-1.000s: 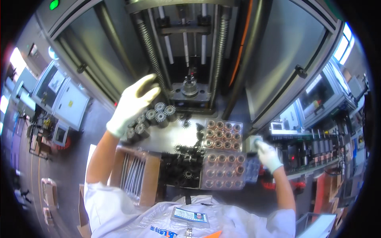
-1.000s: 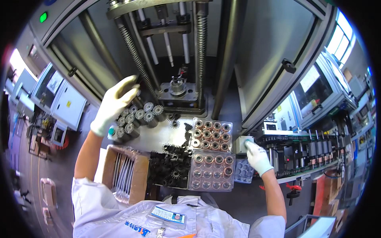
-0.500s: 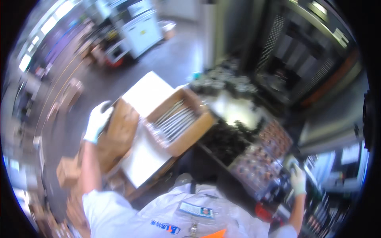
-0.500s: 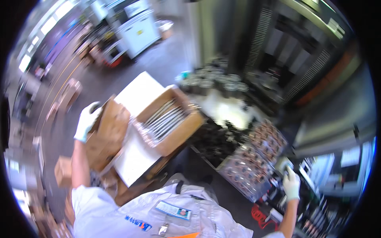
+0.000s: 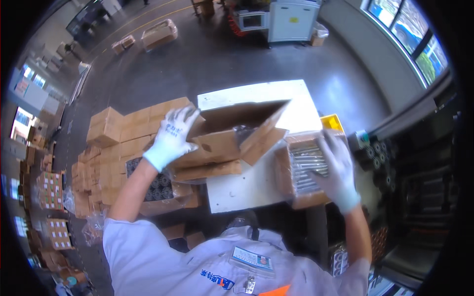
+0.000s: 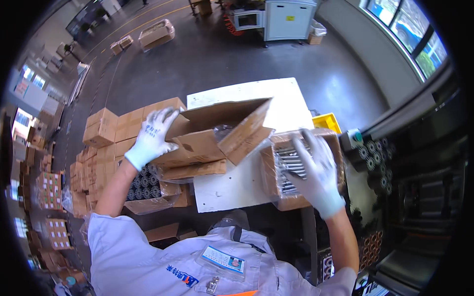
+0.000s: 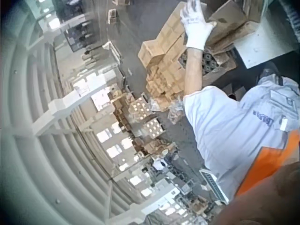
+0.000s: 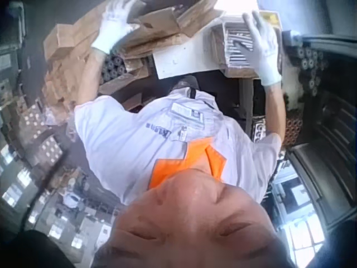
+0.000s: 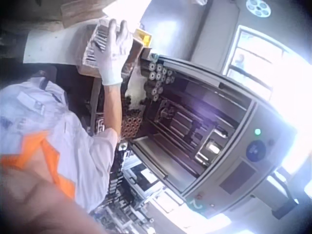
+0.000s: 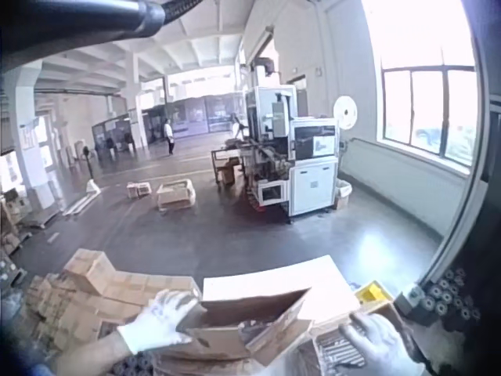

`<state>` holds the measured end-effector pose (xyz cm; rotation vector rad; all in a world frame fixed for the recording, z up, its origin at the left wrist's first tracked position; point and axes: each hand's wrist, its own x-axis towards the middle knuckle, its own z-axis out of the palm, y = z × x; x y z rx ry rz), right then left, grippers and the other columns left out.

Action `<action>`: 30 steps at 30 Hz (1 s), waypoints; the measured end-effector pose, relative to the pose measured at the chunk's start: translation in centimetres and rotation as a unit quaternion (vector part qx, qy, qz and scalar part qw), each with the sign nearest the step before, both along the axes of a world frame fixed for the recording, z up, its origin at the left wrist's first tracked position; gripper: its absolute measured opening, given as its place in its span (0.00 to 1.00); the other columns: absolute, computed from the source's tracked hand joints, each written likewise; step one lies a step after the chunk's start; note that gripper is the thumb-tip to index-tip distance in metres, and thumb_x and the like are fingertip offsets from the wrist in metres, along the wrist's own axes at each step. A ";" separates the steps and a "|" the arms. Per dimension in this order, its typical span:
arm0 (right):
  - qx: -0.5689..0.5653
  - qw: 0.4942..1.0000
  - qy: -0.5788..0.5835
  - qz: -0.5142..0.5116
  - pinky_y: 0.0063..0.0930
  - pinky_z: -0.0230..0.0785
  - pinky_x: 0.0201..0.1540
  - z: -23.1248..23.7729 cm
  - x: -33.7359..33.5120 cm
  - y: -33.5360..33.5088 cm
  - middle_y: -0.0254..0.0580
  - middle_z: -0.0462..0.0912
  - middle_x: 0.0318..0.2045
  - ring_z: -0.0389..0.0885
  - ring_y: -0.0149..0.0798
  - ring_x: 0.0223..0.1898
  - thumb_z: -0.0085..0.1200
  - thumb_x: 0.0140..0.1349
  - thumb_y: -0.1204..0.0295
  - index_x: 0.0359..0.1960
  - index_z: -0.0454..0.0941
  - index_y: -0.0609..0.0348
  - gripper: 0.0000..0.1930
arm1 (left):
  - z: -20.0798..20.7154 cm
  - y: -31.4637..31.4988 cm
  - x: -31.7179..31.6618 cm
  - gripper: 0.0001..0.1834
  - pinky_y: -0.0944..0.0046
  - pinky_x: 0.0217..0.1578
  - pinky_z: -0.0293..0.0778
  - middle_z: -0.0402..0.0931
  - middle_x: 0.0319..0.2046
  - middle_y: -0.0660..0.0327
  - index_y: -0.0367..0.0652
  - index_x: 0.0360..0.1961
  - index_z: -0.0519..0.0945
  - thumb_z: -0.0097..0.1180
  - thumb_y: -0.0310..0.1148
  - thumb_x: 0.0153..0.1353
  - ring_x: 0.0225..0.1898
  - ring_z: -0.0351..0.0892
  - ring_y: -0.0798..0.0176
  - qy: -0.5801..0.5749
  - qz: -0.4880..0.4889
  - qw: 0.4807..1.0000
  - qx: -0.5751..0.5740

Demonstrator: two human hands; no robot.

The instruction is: The person places metal components into a pressing machine and operates it, then moves assembled rotors from a conveyor belt into a storage rack.

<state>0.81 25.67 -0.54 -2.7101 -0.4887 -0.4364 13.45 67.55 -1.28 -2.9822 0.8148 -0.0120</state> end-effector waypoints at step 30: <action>0.051 0.939 -0.241 0.238 0.51 0.64 0.66 1.1 -0.6 13.7 0.55 0.74 0.62 0.71 0.58 0.64 0.58 0.60 0.82 0.59 0.78 0.60 0.23 | 0.6 19.5 -41.5 0.24 0.59 0.42 0.83 0.86 0.46 0.58 0.52 0.55 0.82 0.63 0.26 0.55 0.46 0.87 0.58 -0.337 0.412 0.845 -0.051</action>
